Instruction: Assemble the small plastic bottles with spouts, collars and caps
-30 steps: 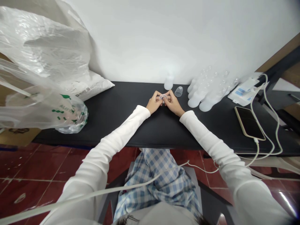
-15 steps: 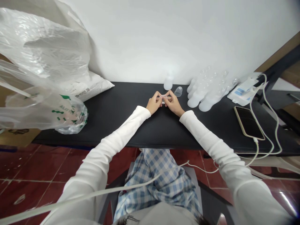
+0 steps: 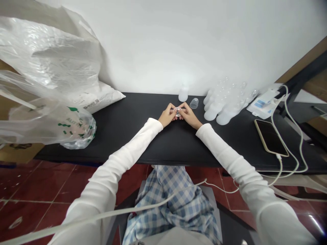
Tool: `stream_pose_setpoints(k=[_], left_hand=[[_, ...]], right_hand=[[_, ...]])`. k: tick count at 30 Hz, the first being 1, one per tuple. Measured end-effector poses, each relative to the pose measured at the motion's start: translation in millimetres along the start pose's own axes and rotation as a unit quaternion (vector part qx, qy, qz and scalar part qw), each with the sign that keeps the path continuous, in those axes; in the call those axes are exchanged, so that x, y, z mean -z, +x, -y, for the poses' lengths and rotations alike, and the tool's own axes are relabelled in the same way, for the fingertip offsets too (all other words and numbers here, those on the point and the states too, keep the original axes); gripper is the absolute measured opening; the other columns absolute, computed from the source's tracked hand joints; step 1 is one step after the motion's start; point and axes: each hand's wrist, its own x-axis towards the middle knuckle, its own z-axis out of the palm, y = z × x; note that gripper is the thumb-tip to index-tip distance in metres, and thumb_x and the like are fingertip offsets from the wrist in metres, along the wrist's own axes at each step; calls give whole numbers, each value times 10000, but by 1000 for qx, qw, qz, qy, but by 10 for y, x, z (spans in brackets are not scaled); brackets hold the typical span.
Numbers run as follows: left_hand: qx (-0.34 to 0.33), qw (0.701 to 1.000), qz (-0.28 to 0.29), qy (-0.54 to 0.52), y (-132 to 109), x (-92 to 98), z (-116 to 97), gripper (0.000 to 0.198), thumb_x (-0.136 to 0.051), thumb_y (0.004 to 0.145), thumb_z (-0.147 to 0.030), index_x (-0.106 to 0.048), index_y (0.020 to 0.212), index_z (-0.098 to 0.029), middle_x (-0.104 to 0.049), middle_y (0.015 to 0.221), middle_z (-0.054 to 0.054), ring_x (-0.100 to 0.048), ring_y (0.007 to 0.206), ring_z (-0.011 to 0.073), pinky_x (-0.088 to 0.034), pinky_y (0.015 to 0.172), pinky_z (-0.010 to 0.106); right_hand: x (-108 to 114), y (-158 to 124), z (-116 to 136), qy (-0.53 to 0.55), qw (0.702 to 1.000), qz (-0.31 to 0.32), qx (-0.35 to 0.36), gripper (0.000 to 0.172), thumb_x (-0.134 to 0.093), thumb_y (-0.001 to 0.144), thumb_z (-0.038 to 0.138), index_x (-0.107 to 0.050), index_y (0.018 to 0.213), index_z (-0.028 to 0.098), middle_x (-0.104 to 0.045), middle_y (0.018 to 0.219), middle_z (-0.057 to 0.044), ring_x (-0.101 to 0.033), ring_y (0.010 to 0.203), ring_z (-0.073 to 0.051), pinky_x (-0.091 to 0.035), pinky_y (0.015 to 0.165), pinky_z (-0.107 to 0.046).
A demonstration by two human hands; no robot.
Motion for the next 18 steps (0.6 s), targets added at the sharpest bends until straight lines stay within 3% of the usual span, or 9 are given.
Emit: stream_pose_setpoints(k=[8,18], left_hand=[[2,999,-15,34,-77,-31,-102,232,-609,935,-358,-447,852,-214,-599,568,-75,-561,521,79,-423,565,208],[27,998,-15,-64,25,-27,45,231,-664,880,-179,-446,950,-212,-645,609,-80,-563,511,62,-391,520,173]], right_hand=[[-17,4,-75,1,1000,-26,12,505,-706,801,669,-444,864,243,-643,637,62,-558,532,-91,-413,507,-227],[-16,-25,7,-10,999,-30,21,454,-724,817,612,-515,960,235,-630,694,57,-601,625,-105,-484,591,-255]])
